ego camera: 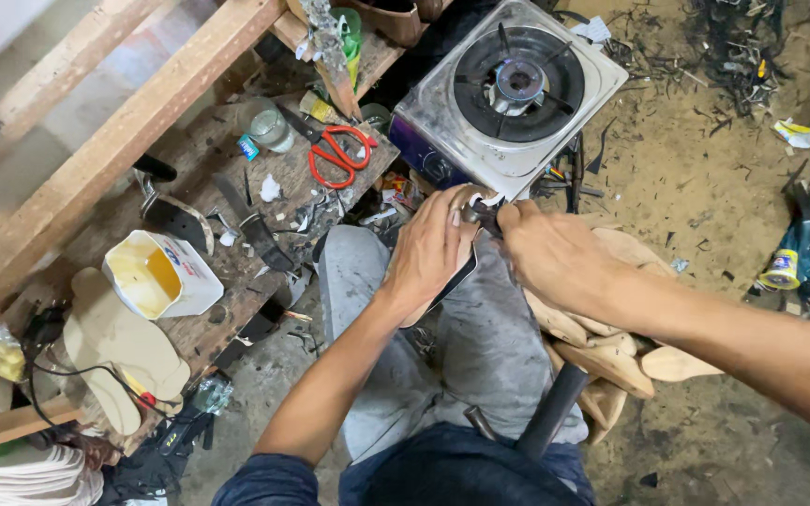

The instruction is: The person assembles a shoe by attaching a black rubber sole to a beige shoe insole using a hammer and pliers. They trim excess material with scissors, then repeatedly hammer and clamp the edges to secure the sole.

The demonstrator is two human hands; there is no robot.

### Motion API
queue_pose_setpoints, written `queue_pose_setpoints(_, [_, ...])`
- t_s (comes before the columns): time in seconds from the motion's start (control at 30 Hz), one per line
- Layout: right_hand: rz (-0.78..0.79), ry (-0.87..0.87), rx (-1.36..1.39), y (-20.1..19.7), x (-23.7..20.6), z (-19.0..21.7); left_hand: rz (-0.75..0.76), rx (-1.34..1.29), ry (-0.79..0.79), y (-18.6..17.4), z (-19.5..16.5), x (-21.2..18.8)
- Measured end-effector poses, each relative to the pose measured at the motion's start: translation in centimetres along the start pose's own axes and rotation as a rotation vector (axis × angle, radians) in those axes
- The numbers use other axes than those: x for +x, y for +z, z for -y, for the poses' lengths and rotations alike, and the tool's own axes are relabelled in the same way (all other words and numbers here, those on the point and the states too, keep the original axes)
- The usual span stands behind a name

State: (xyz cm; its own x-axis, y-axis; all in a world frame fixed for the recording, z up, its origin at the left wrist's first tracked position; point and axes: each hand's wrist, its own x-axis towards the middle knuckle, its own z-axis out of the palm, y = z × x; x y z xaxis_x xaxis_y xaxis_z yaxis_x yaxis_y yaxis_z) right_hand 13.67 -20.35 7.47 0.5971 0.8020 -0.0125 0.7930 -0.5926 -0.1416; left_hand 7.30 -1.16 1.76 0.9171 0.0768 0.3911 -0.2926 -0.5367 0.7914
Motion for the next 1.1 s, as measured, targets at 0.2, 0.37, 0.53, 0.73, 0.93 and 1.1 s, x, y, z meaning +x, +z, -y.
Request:
queue_pose_setpoints(0.2, [-0.09,-0.001,0.035,2.9,-0.2,0.6,0.052,-0.088,-0.002,-1.1,0.3,0.1])
queue_pose_setpoints(0.37, [-0.088,-0.077,-0.141,1.1,-0.3,0.0,0.062,0.02,0.012,-1.0,-0.5,0.4])
queue_pose_setpoints(0.53, [0.084,0.057,0.101,1.5,-0.5,-0.4,0.058,-0.037,0.02,-0.8,0.1,-0.2])
queue_pose_setpoints(0.73, [-0.103,-0.054,-0.01,2.9,-0.6,0.6,0.07,-0.09,-0.01,-1.2,0.3,0.2])
queue_pose_setpoints(0.93, [0.109,0.04,0.119,-0.2,-0.7,-0.2,0.092,0.062,-0.066,-0.9,-1.7,0.1])
queue_pose_setpoints(1.1, [-0.048,0.079,0.096,1.9,-0.9,1.4,0.115,-0.18,-0.112,-1.1,-0.2,0.2])
